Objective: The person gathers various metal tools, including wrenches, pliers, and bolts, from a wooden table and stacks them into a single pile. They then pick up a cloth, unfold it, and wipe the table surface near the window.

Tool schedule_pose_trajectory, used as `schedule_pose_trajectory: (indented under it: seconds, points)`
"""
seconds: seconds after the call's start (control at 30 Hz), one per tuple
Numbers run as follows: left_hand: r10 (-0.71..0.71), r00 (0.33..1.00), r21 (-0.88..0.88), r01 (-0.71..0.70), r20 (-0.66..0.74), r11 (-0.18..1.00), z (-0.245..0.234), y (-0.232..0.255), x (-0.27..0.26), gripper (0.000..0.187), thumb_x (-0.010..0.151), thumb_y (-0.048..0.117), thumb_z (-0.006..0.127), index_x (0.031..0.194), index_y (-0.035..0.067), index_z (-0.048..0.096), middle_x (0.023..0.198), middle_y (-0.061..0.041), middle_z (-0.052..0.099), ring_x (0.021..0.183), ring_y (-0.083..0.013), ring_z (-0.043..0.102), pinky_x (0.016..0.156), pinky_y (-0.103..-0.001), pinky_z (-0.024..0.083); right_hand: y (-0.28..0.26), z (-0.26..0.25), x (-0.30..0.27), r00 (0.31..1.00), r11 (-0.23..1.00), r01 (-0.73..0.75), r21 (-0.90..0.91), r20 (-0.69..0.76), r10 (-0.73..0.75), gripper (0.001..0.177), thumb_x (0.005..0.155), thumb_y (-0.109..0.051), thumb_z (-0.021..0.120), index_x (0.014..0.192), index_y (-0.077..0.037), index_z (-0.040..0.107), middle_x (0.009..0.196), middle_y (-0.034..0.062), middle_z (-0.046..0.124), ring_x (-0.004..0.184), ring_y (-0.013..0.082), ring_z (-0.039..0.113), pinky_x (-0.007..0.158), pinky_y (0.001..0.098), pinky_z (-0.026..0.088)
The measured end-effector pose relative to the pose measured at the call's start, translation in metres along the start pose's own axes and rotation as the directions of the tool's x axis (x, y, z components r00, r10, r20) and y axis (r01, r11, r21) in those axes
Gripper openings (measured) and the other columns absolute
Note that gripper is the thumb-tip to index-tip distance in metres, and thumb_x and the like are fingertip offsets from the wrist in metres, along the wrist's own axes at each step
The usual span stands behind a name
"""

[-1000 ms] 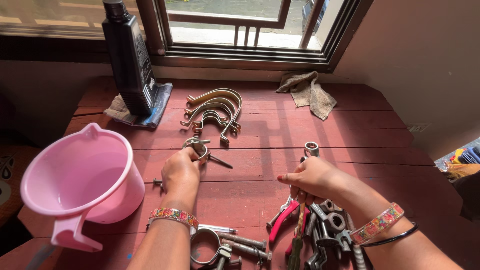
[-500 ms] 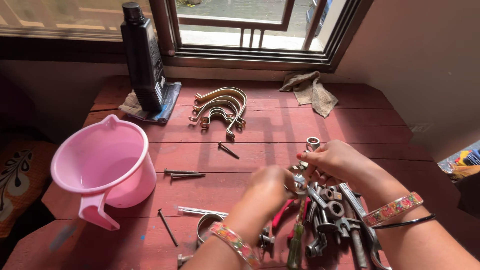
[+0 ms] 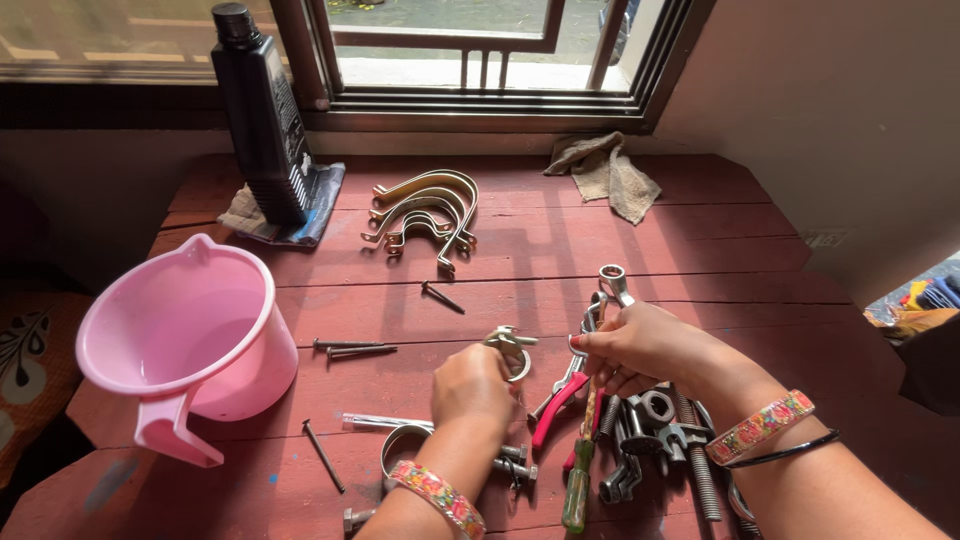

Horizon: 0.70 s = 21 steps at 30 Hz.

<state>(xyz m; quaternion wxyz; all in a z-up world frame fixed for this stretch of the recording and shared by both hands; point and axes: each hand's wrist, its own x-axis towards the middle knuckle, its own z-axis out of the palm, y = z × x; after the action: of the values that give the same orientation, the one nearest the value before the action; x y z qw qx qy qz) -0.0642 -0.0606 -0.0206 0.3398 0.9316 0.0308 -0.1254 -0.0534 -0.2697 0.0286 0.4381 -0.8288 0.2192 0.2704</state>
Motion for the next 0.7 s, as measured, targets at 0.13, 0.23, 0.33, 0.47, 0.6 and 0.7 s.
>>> schedule_pose_trajectory:
  seconds: [0.13, 0.23, 0.33, 0.47, 0.6, 0.7]
  points:
    - [-0.172, 0.979, 0.053, 0.167, 0.111, 0.985, -0.015, -0.009, 0.005, 0.018, 0.080, 0.018, 0.084, 0.098, 0.019, 0.082, 0.106, -0.011, 0.076, 0.104, -0.0301, 0.072, 0.092, -0.040, 0.058, -0.003, 0.008, 0.007, 0.996, 0.995, 0.076, -0.066, 0.041, -0.073, 0.036, 0.091, -0.030, 0.072, 0.094, 0.005, 0.080, 0.076, 0.0143, 0.078, 0.064, 0.0183, 0.077, 0.059, 0.0287, 0.064]
    - [-0.224, 0.964, 0.176, 0.198, 0.141, 0.964, -0.014, -0.015, 0.015, 0.021, 0.085, 0.019, 0.082, 0.106, 0.017, 0.079, 0.114, -0.012, 0.074, 0.112, -0.0319, 0.070, 0.093, -0.042, 0.058, -0.004, 0.022, 0.019, 0.996, 0.988, 0.084, -0.126, 0.044, -0.079, 0.025, 0.088, -0.024, 0.076, 0.100, -0.001, 0.079, 0.082, 0.0077, 0.079, 0.065, 0.0181, 0.075, 0.060, 0.0286, 0.064]
    - [-0.208, 0.970, 0.252, 0.172, 0.124, 0.952, -0.010, -0.017, 0.025, 0.018, 0.093, 0.018, 0.074, 0.110, 0.017, 0.078, 0.121, -0.013, 0.072, 0.116, -0.0320, 0.068, 0.094, -0.044, 0.058, -0.004, 0.023, 0.024, 0.995, 0.970, 0.086, -0.226, 0.069, -0.072, 0.020, 0.085, -0.020, 0.077, 0.098, -0.005, 0.081, 0.081, 0.0073, 0.081, 0.066, 0.0162, 0.077, 0.059, 0.0264, 0.066]
    - [-0.158, 0.958, 0.278, 0.088, 0.240, 0.957, -0.022, 0.003, 0.017, 0.025, 0.088, 0.020, 0.078, 0.113, 0.019, 0.079, 0.125, -0.010, 0.073, 0.118, -0.0292, 0.069, 0.097, -0.042, 0.057, -0.008, 0.008, 0.015, 0.996, 0.962, -0.040, -0.269, -0.084, 0.018, 0.028, 0.083, -0.020, 0.086, 0.086, 0.006, 0.077, 0.069, 0.0128, 0.072, 0.056, 0.0182, 0.069, 0.050, 0.0298, 0.057]
    - [-0.110, 0.931, 0.269, 0.014, 0.347, 0.963, -0.034, 0.041, 0.007, 0.038, 0.082, 0.036, 0.086, 0.114, 0.016, 0.079, 0.128, -0.009, 0.071, 0.119, -0.0279, 0.066, 0.098, -0.041, 0.055, -0.008, 0.008, 0.002, 0.986, 0.950, -0.161, -0.266, -0.077, 0.146, 0.034, 0.086, -0.024, 0.084, 0.077, 0.007, 0.074, 0.060, 0.0112, 0.068, 0.048, 0.0179, 0.064, 0.045, 0.0278, 0.051]
    - [-0.076, 0.924, 0.274, -0.032, 0.374, 0.961, -0.035, 0.055, 0.001, 0.041, 0.082, 0.039, 0.087, 0.114, 0.015, 0.076, 0.125, -0.010, 0.071, 0.117, -0.0284, 0.067, 0.095, -0.042, 0.056, 0.008, 0.016, 0.006, 0.986, 0.973, -0.159, -0.166, 0.027, 0.166, 0.030, 0.086, -0.017, 0.079, 0.071, 0.008, 0.070, 0.059, 0.0099, 0.067, 0.045, 0.0160, 0.060, 0.043, 0.0274, 0.049]
